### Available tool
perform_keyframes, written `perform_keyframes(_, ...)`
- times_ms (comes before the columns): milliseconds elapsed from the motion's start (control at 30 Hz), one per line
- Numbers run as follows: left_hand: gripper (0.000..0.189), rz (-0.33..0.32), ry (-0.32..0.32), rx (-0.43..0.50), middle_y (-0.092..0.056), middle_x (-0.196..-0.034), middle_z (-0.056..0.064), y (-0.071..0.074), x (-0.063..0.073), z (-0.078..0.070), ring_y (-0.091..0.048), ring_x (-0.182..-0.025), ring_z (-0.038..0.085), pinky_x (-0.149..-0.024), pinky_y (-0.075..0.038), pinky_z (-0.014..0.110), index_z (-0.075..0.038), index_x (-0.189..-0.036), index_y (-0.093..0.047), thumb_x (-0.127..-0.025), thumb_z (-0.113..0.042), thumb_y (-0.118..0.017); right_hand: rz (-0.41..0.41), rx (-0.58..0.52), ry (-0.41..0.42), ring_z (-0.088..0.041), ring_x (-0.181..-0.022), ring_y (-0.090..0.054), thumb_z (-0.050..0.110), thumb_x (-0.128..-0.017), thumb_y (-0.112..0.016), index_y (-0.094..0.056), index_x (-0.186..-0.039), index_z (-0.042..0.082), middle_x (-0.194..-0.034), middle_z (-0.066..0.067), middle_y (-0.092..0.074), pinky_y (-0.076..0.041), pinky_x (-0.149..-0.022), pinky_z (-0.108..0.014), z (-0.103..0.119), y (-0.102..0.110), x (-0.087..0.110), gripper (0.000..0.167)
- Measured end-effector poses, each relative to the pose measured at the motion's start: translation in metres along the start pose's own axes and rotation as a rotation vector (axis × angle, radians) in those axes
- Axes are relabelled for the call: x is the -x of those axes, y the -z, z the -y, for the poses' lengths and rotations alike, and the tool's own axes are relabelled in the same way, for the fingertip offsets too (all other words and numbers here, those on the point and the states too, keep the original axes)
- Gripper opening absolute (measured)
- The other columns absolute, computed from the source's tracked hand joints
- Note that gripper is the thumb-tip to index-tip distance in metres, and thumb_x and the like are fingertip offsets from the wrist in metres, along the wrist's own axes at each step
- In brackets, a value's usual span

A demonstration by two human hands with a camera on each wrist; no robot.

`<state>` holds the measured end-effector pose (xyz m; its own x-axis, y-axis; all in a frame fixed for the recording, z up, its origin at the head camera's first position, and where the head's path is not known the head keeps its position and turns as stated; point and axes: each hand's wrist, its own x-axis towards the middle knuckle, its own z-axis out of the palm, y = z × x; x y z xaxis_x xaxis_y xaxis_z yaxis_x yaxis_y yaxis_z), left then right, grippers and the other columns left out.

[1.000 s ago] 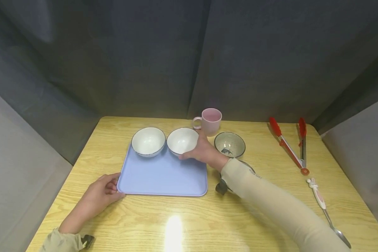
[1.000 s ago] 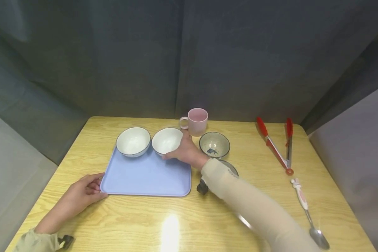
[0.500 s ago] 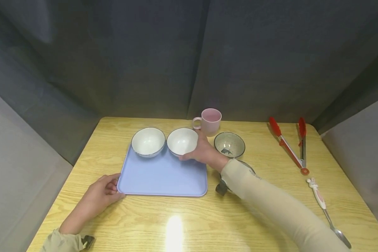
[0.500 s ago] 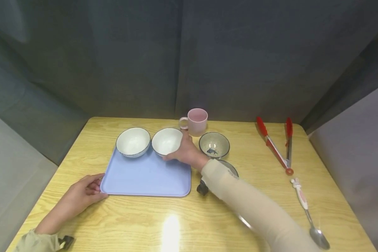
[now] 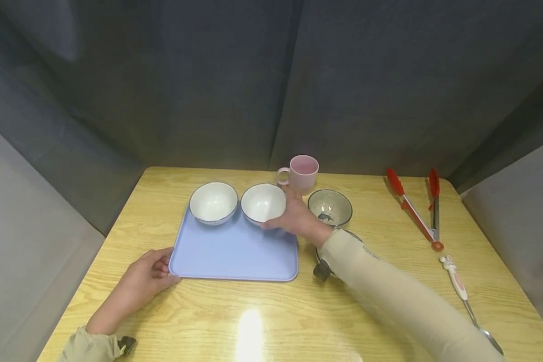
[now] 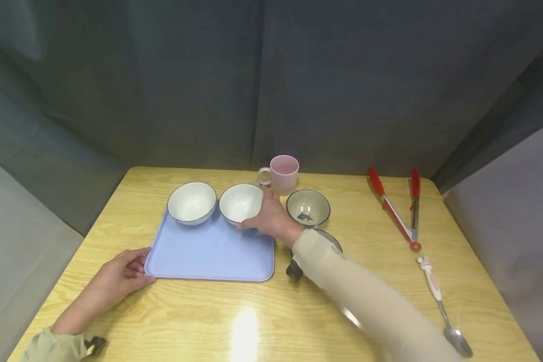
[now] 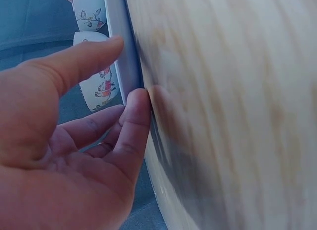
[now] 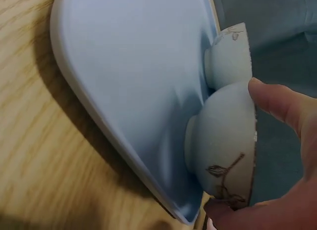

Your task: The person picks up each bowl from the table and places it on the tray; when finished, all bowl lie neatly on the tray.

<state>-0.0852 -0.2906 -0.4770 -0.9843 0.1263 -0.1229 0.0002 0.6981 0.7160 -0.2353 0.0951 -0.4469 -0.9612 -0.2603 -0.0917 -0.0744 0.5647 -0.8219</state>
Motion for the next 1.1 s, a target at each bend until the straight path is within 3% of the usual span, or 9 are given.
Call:
perform_keyframes(233,0.075,0.005,0.008,0.003,-0.066,-0.121,0.018,0.000,-0.001,-0.001,-0.068,-0.101,0.018,-0.084,-0.066,0.023,0.015,-0.155,-0.053,-0.094,-0.007,-0.090,-0.004,0.017,0.015,-0.042,-0.154,-0.053,0.025,-0.079,-0.103,-0.030,-0.173,0.005,-0.171,-0.025,-0.043,-0.040,-0.136,-0.056,0.007,0.013,0.006,0.121)
perform_keyframes(567,0.075,0.008,0.018,0.015,-0.066,-0.122,0.018,-0.001,-0.001,-0.001,-0.068,-0.102,0.018,-0.085,-0.066,0.022,0.015,-0.156,-0.053,-0.094,-0.007,-0.090,-0.018,-0.025,0.053,-0.046,-0.161,-0.048,0.024,-0.087,-0.096,-0.047,-0.158,0.008,-0.166,-0.028,-0.051,-0.041,-0.136,-0.060,0.028,0.036,0.015,0.088)
perform_keyframes(867,0.077,-0.022,0.020,-0.017,-0.067,-0.121,0.016,-0.003,0.000,-0.001,-0.068,-0.100,0.015,-0.082,-0.063,0.015,0.014,-0.155,-0.055,-0.094,-0.013,-0.092,-0.023,-0.147,0.049,-0.038,-0.159,-0.053,0.020,-0.093,-0.092,-0.043,-0.167,0.006,-0.163,-0.019,-0.055,-0.043,-0.136,-0.045,0.040,0.059,0.034,0.090)
perform_keyframes(1100,0.075,-0.024,0.023,-0.024,-0.067,-0.121,0.016,-0.003,0.000,0.001,-0.069,-0.100,0.015,-0.083,-0.065,0.018,0.012,-0.155,-0.056,-0.095,-0.015,-0.092,-0.010,-0.063,0.082,-0.034,-0.155,-0.058,0.025,-0.093,-0.092,-0.049,-0.165,0.008,-0.159,-0.014,-0.062,-0.045,-0.135,-0.047,0.038,0.074,0.060,0.085)
